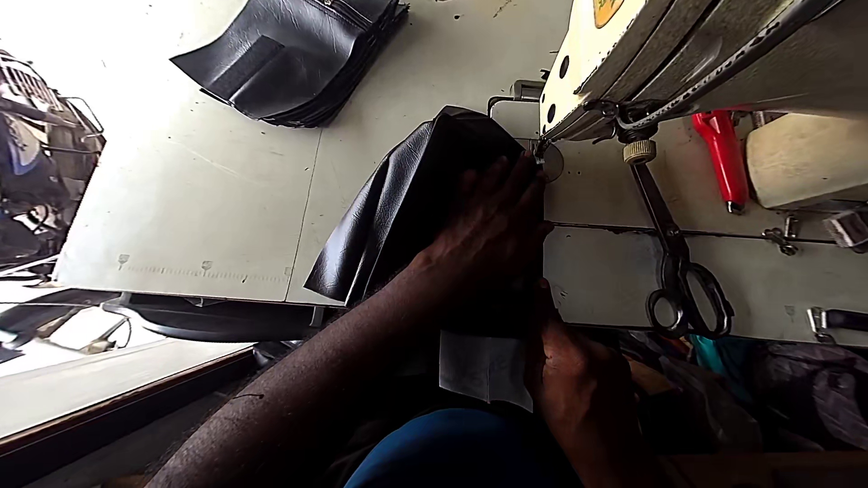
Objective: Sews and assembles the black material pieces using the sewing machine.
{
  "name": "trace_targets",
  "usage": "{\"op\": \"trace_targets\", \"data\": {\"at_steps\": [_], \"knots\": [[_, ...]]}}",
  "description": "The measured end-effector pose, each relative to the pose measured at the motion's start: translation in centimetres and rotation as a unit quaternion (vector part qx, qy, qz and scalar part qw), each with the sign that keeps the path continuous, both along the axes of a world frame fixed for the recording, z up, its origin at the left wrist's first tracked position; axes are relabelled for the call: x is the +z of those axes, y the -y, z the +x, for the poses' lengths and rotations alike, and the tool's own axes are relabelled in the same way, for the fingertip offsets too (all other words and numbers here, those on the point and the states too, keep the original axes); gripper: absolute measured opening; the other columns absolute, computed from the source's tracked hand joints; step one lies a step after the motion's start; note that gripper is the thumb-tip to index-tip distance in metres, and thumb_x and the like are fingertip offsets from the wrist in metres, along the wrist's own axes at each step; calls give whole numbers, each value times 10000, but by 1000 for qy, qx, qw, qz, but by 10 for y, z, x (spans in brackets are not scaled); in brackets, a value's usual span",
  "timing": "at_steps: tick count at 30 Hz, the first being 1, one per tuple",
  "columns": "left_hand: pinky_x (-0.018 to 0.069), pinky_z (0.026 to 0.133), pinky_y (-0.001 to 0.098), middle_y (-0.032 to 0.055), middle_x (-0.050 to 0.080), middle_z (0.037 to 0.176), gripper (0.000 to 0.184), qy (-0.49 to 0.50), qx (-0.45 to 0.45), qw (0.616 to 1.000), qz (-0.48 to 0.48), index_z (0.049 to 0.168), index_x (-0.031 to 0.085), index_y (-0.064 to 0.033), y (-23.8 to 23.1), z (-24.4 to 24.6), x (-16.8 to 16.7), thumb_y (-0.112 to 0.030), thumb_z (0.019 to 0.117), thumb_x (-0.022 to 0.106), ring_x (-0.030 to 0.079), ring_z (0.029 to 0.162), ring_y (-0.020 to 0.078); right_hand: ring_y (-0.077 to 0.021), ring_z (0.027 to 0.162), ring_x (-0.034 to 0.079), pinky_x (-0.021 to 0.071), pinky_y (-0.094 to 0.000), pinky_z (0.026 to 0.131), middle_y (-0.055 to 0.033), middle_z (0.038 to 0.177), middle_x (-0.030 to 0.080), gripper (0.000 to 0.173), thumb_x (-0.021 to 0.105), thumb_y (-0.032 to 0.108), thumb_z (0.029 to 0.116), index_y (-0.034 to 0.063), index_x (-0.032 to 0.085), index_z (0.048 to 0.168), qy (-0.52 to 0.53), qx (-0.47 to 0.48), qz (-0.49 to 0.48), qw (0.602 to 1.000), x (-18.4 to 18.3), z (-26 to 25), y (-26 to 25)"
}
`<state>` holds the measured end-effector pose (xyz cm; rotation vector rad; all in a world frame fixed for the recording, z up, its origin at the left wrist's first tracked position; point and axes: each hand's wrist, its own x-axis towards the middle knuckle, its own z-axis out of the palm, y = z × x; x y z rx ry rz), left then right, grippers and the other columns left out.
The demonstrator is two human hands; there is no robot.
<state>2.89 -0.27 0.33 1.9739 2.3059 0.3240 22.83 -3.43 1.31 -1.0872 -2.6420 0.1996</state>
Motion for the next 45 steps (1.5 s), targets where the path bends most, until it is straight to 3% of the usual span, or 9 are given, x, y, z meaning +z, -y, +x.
{"op": "trace_targets", "data": {"at_steps": [9, 13, 15, 17, 21, 25, 31, 39, 45], "knots": [[328, 1099, 565, 6, 327, 1683, 639, -4, 0, 1000, 1, 1538, 484, -220, -7, -5, 1, -583, 1046, 296, 338, 1511, 293, -157, 417, 547, 434, -349, 383, -1, 547, 595, 458, 520, 143, 936, 50, 681, 1354, -3, -10, -8, 1000, -1, -2, -9], [360, 1086, 541, 40, 449, 1607, 565, -8, 5, 999, 49, 1433, 597, -229, -3, -3, -2, -574, 1038, 385, 421, 1457, 286, -164, 424, 560, 444, -344, 391, -11, 565, 619, 457, 543, 125, 935, 54, 673, 1368, -6, -6, 0, 1000, -3, -2, -8], [425, 1026, 530, 88, 510, 1514, 451, -19, -14, 997, 76, 1322, 668, -184, 4, 3, 3, -471, 1065, 435, 505, 1340, 309, -163, 422, 552, 435, -341, 386, -7, 563, 612, 465, 554, 118, 925, 46, 669, 1370, 3, 2, 6, 1000, -3, -1, -9], [474, 967, 499, 71, 528, 1504, 342, -38, -51, 995, 72, 1253, 685, -153, 14, 12, 9, -281, 1073, 425, 566, 1257, 294, -162, 420, 546, 424, -347, 380, -4, 558, 600, 452, 552, 122, 926, 38, 678, 1351, 7, 7, 8, 1000, -2, -1, -10], [424, 1083, 478, 45, 506, 1559, 405, -50, -63, 996, 24, 1333, 632, -115, 24, 16, 10, -263, 1089, 344, 494, 1404, 258, -161, 433, 556, 434, -342, 387, -5, 576, 611, 449, 542, 125, 935, 46, 678, 1355, 10, 6, 4, 1000, -4, -4, -15], [407, 1110, 493, 44, 503, 1562, 436, -20, -76, 997, 17, 1345, 636, -128, 19, 3, 12, -351, 1087, 364, 480, 1420, 267, -167, 430, 549, 428, -347, 391, -6, 559, 593, 462, 536, 132, 939, 51, 664, 1375, 23, 1, 4, 1000, -1, -13, -23], [382, 1129, 480, 10, 478, 1588, 467, -19, -87, 996, 17, 1386, 614, -144, 8, -11, 9, -372, 1092, 331, 448, 1451, 235, -169, 438, 562, 434, -352, 398, -3, 563, 609, 466, 559, 150, 930, 73, 670, 1376, 36, -8, 3, 999, 2, -24, -35], [419, 1063, 471, 48, 589, 1402, 446, -16, -102, 992, 66, 1364, 645, -154, -5, -30, 3, -363, 1083, 369, 540, 1296, 248, -168, 420, 544, 414, -357, 384, -5, 546, 596, 444, 539, 173, 952, 87, 686, 1361, 23, -11, 15, 1000, 0, -34, -52], [417, 1049, 479, 52, 596, 1382, 443, -23, -108, 992, 66, 1361, 645, -158, -13, -37, 4, -362, 1079, 371, 540, 1291, 250, -170, 422, 546, 416, -357, 384, -10, 551, 601, 444, 548, 174, 951, 95, 684, 1366, 12, -7, 15, 1000, -2, -39, -61]]}}
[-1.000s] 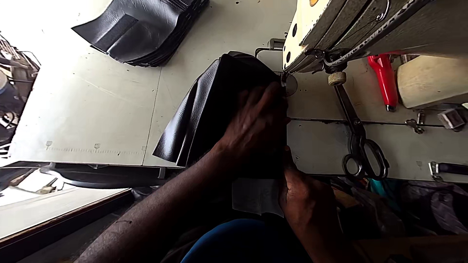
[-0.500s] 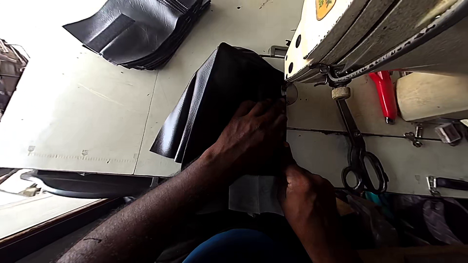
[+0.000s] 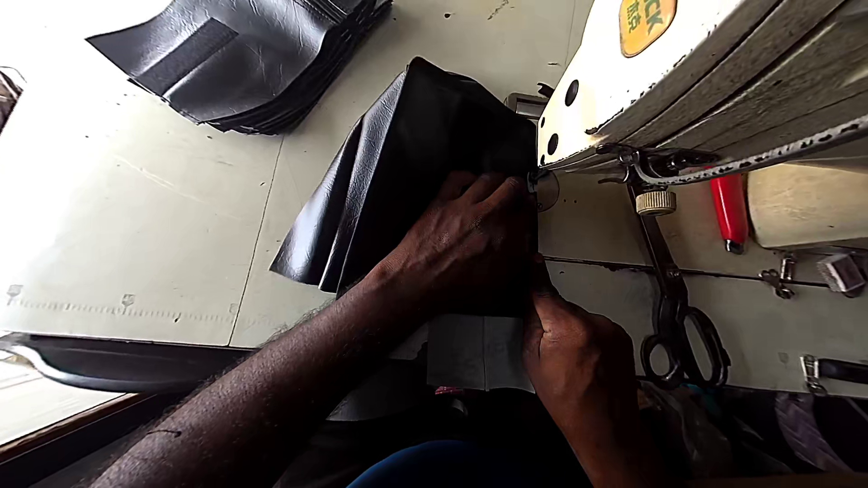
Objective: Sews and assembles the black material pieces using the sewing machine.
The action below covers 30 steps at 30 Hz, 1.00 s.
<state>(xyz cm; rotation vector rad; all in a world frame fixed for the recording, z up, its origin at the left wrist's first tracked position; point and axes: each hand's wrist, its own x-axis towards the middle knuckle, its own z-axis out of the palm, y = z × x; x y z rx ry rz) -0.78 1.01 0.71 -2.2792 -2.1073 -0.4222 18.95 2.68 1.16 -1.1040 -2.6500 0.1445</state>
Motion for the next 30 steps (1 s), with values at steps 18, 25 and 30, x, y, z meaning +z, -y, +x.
{"op": "trace_targets", "data": {"at_steps": [18, 25, 30], "knots": [[241, 1273, 522, 88, 321, 1683, 641, -19, -27, 999, -28, 1562, 433, -78, 118, 56, -15, -399, 1013, 507, 246, 1574, 268, -202, 487, 601, 479, -376, 434, -51, 654, 659, 521, 609, 312, 1029, -1, 578, 1443, -67, -54, 22, 996, -9, 20, 43], [246, 1280, 488, 82, 441, 1612, 576, 30, -48, 998, 2, 1507, 531, -124, 119, 50, -20, -335, 970, 524, 326, 1537, 281, -150, 515, 606, 523, -338, 485, -47, 689, 683, 472, 633, 293, 1013, 15, 630, 1394, -142, -80, -62, 985, -16, 40, 67], [267, 1253, 504, 72, 508, 1549, 711, 12, -25, 1000, -8, 1552, 473, -166, 115, 55, -17, -511, 934, 553, 427, 1468, 271, -150, 497, 593, 514, -346, 468, -39, 664, 669, 446, 620, 263, 1014, 47, 636, 1403, -139, -81, -70, 985, -14, 41, 68]]}}
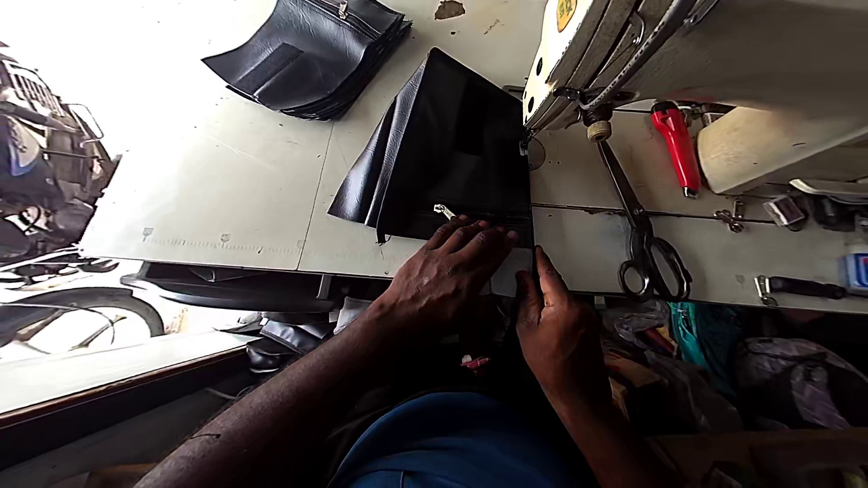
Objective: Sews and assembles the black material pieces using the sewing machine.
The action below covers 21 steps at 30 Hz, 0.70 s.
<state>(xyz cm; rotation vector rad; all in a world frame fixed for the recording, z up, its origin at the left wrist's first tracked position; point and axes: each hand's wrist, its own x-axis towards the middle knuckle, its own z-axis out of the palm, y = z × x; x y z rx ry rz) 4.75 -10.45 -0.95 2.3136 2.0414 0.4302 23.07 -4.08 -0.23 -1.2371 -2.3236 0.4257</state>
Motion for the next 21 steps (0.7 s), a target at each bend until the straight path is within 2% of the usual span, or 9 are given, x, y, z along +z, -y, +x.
{"op": "trace_targets", "data": {"at_steps": [4, 7, 10, 12, 13, 14, 15, 17, 21], "knots": [[329, 1192, 539, 68, 564, 1445, 759, -13, 9, 1000, 6, 1526, 511, -218, -4, 4, 5, -663, 912, 545, 516, 1348, 288, -175, 492, 603, 512, -359, 456, -52, 657, 669, 410, 588, 221, 1029, 39, 645, 1393, 13, 12, 18, 1000, 0, -1, 0], [397, 1094, 522, 52, 608, 1348, 786, -8, 3, 1000, 4, 1467, 584, -231, -8, 1, 13, -740, 870, 525, 554, 1228, 278, -198, 500, 610, 517, -384, 460, -58, 660, 664, 411, 580, 182, 1015, 26, 641, 1391, 37, 31, 23, 999, 2, -1, -2], [446, 926, 475, 30, 655, 1205, 682, 19, -7, 1000, 7, 1331, 696, -227, -16, -4, 22, -672, 933, 366, 578, 1078, 249, -217, 524, 627, 531, -414, 483, -58, 660, 660, 469, 630, 183, 960, 32, 624, 1404, 63, 65, 8, 996, 6, 3, -6], [463, 866, 435, 16, 658, 1122, 512, 20, 24, 999, 8, 1267, 710, -220, -27, -1, 24, -516, 992, 395, 591, 1011, 228, -228, 510, 627, 525, -424, 469, -56, 631, 649, 416, 604, 199, 980, 39, 659, 1360, 68, 72, 14, 995, 7, 2, -8], [470, 856, 439, 35, 663, 1135, 472, 6, 46, 999, 8, 1350, 664, -220, -33, 3, 22, -435, 1014, 411, 602, 1010, 247, -222, 503, 621, 517, -418, 463, -47, 615, 633, 378, 574, 208, 999, 51, 674, 1327, 71, 72, 16, 995, 7, 1, -9], [470, 850, 457, 57, 668, 1178, 491, -18, 63, 998, 8, 1472, 568, -248, -38, 7, 20, -388, 1032, 401, 606, 1026, 277, -220, 497, 619, 517, -417, 459, -45, 600, 621, 352, 561, 209, 1009, 55, 682, 1302, 72, 71, 15, 995, 8, 0, -10], [455, 836, 474, 70, 666, 1191, 515, -36, 73, 997, 13, 1532, 498, -284, -42, 11, 15, -375, 1040, 379, 595, 1029, 300, -220, 489, 613, 514, -414, 456, -44, 587, 610, 348, 556, 206, 1015, 51, 684, 1300, 72, 70, 14, 995, 9, 0, -10], [434, 873, 490, 42, 655, 1226, 513, -52, 83, 995, 13, 1528, 495, -330, -44, 14, 10, -393, 1041, 346, 574, 1077, 297, -209, 470, 591, 496, -398, 439, -33, 561, 584, 333, 550, 208, 1018, 57, 701, 1272, 69, 67, 14, 995, 10, 1, -9], [419, 918, 476, 10, 622, 1297, 497, -41, 78, 996, 17, 1480, 558, -278, -42, 12, 8, -388, 1036, 365, 553, 1140, 270, -171, 452, 560, 474, -373, 424, -5, 535, 551, 292, 556, 236, 1007, 73, 747, 1155, 54, 69, 6, 996, 10, 4, -8]]}}
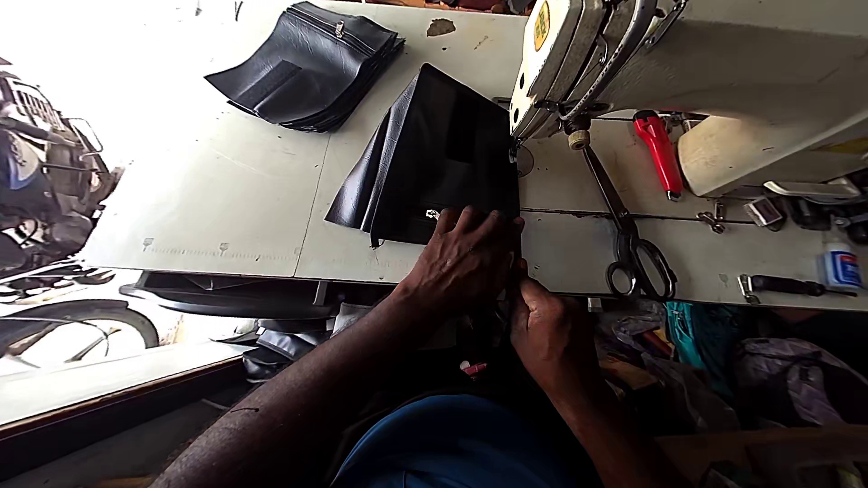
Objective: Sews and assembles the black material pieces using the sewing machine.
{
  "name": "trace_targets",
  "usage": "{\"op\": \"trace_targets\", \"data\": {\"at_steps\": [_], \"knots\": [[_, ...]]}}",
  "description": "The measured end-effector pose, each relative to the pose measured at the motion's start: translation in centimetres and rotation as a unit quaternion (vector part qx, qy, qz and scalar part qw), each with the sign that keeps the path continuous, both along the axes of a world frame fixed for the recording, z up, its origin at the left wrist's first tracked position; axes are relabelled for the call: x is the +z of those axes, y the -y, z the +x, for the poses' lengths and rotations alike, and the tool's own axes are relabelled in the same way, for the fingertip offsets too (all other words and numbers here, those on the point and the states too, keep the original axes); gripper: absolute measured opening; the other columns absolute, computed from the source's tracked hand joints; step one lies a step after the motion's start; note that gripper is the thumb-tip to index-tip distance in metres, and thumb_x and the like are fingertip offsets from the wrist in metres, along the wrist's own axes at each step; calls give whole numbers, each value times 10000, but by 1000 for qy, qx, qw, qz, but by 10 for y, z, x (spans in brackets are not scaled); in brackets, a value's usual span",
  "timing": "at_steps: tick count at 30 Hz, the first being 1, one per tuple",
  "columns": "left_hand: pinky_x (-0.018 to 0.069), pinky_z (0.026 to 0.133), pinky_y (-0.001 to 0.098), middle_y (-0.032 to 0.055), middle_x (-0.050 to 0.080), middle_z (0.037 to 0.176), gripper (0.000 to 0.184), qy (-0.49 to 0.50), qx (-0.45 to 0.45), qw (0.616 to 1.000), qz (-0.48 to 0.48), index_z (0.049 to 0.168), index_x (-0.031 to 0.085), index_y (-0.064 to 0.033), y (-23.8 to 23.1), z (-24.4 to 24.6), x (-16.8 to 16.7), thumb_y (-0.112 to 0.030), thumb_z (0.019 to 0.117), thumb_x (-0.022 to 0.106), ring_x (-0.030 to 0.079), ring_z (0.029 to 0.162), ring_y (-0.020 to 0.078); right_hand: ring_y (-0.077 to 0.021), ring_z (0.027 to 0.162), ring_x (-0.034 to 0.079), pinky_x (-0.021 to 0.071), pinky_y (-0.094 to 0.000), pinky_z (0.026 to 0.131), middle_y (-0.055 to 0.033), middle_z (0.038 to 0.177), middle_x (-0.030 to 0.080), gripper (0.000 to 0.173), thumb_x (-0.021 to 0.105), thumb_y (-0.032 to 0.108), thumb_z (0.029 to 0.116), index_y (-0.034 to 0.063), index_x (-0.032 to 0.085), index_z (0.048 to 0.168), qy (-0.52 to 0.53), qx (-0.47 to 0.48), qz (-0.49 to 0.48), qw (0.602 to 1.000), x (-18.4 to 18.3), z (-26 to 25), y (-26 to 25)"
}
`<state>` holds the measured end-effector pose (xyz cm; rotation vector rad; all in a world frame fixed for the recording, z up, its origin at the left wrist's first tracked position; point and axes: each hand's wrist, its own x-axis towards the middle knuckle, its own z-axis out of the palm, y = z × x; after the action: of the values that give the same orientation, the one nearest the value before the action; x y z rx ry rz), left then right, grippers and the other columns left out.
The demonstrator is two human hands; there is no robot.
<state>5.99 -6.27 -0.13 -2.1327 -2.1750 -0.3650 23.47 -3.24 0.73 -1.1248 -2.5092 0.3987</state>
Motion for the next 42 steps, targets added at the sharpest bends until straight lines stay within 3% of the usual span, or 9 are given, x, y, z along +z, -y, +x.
{"op": "trace_targets", "data": {"at_steps": [3, 5, 7, 11, 14, 19, 24, 29, 42], "knots": [[428, 932, 470, -54, 480, 1569, 497, 2, -10, 1000, -6, 1459, 583, -239, -1, -1, 0, -378, 1047, 342, 554, 1191, 251, -165, 459, 562, 473, -370, 430, 6, 533, 550, 285, 564, 234, 980, 80, 762, 1115, 11, -2, -5, 1000, 3, -1, -1], [419, 912, 465, -94, 389, 1642, 502, 8, -17, 1000, -15, 1445, 596, -224, -3, -3, 2, -377, 1039, 342, 554, 1196, 239, -151, 457, 547, 456, -360, 421, 15, 529, 532, 268, 565, 249, 979, 79, 761, 1043, 7, 2, 2, 1000, 2, -2, -4], [430, 910, 473, -82, 420, 1626, 488, 17, -22, 999, -15, 1427, 611, -208, -5, -7, 2, -365, 1046, 349, 567, 1186, 249, -143, 458, 545, 454, -351, 420, 23, 531, 531, 261, 563, 269, 983, 88, 752, 979, 7, 2, 2, 1000, 3, -4, -7], [438, 914, 460, -99, 429, 1616, 464, 30, -32, 999, -16, 1426, 607, -229, -13, -21, 2, -354, 1076, 329, 569, 1198, 231, -136, 455, 537, 443, -350, 418, 28, 534, 543, 299, 561, 276, 986, 89, 776, 1078, 20, -5, -2, 1000, 5, -13, -15], [435, 898, 460, -102, 423, 1620, 463, 44, -47, 998, -22, 1438, 597, -243, -18, -31, 1, -351, 1074, 332, 563, 1195, 238, -138, 455, 542, 436, -350, 415, 30, 528, 532, 258, 562, 260, 968, 95, 759, 990, 34, -12, 8, 999, 6, -21, -19], [414, 896, 445, -106, 428, 1617, 456, 61, -65, 996, -19, 1458, 577, -251, -31, -47, 0, -318, 1081, 330, 552, 1185, 227, -166, 459, 567, 441, -364, 413, 1, 543, 578, 328, 551, 227, 971, 76, 768, 1163, 59, -15, 24, 998, 9, -31, -27], [407, 880, 438, -104, 413, 1625, 451, 67, -84, 994, -21, 1451, 576, -251, -45, -63, -1, -300, 1075, 332, 546, 1181, 223, -158, 450, 554, 421, -365, 400, 11, 537, 559, 296, 531, 245, 990, 99, 769, 1089, 56, -19, 27, 998, 8, -40, -40], [442, 900, 456, 32, 536, 1427, 418, 72, -88, 994, 2, 1422, 608, -270, -60, -76, 0, -321, 1079, 374, 525, 1219, 272, -155, 438, 530, 403, -356, 393, 16, 541, 571, 352, 539, 217, 976, 106, 753, 1233, 62, -17, 36, 997, 7, -49, -54], [412, 861, 441, -4, 600, 1253, 378, 87, -140, 986, 9, 1313, 689, -319, -78, -98, 2, -256, 1071, 406, 524, 1154, 245, -173, 441, 545, 397, -373, 390, 0, 560, 600, 352, 551, 203, 975, 113, 746, 1255, 63, -9, 43, 997, 6, -60, -67]]}}
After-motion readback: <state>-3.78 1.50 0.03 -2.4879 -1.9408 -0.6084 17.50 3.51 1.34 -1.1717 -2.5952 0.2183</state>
